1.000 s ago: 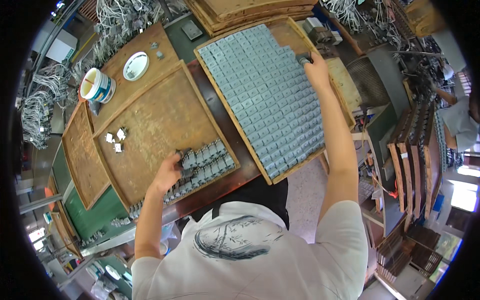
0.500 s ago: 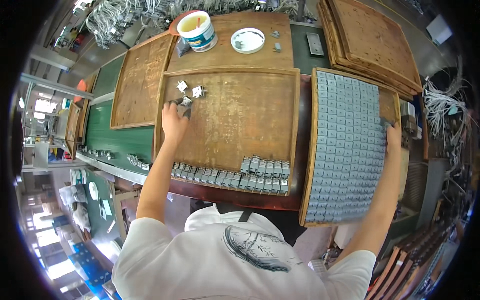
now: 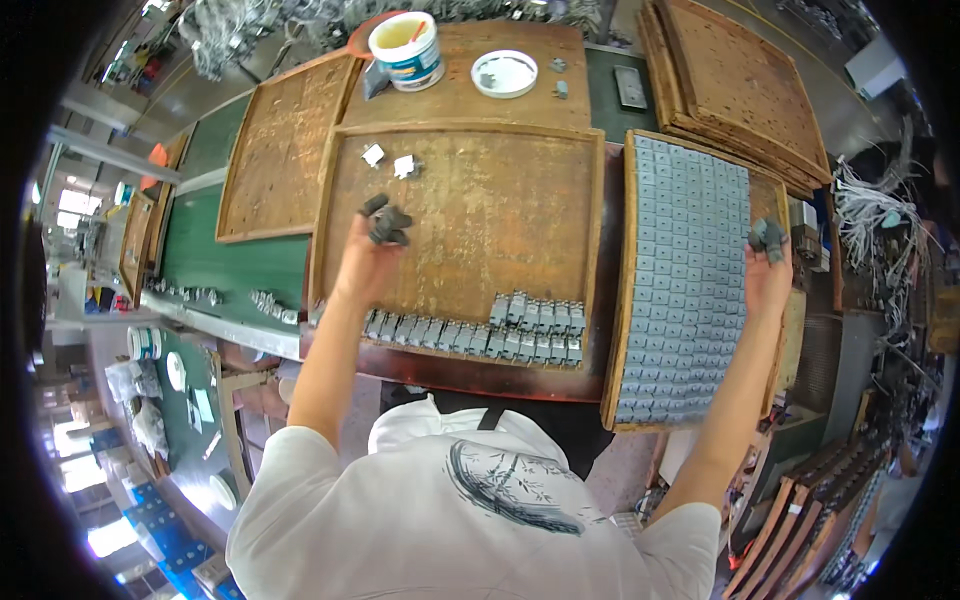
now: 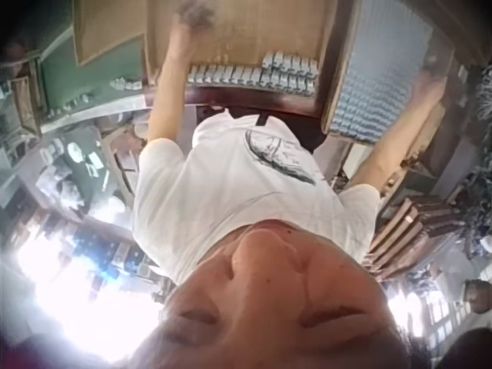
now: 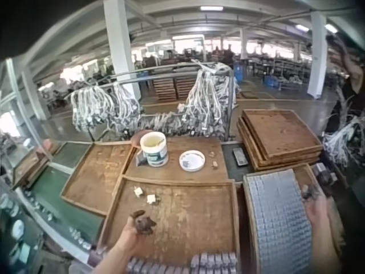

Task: Sorting grey electronic components into a grid tray at a manual assembly station.

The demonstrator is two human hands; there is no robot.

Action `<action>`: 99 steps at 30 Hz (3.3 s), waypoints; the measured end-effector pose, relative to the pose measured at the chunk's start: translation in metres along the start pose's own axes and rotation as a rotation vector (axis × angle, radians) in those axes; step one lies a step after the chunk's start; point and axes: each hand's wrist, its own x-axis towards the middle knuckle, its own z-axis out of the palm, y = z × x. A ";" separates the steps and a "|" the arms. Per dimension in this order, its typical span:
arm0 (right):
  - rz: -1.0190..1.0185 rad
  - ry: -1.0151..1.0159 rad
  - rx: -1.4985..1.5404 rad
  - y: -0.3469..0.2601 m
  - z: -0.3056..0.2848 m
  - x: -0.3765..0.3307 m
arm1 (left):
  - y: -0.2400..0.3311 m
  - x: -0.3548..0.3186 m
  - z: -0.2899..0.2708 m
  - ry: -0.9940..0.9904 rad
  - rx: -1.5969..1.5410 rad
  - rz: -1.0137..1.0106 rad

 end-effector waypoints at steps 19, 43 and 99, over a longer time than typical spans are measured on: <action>0.085 -0.508 -0.535 0.013 0.246 -0.285 | -0.004 -0.122 0.078 -0.243 0.605 -0.242; -0.712 -0.483 -1.156 0.021 0.255 -0.283 | -0.021 -0.138 0.112 -0.578 0.523 -0.041; 0.277 0.139 -0.780 0.004 -0.057 0.052 | -0.055 -0.017 0.018 -0.635 1.042 -0.245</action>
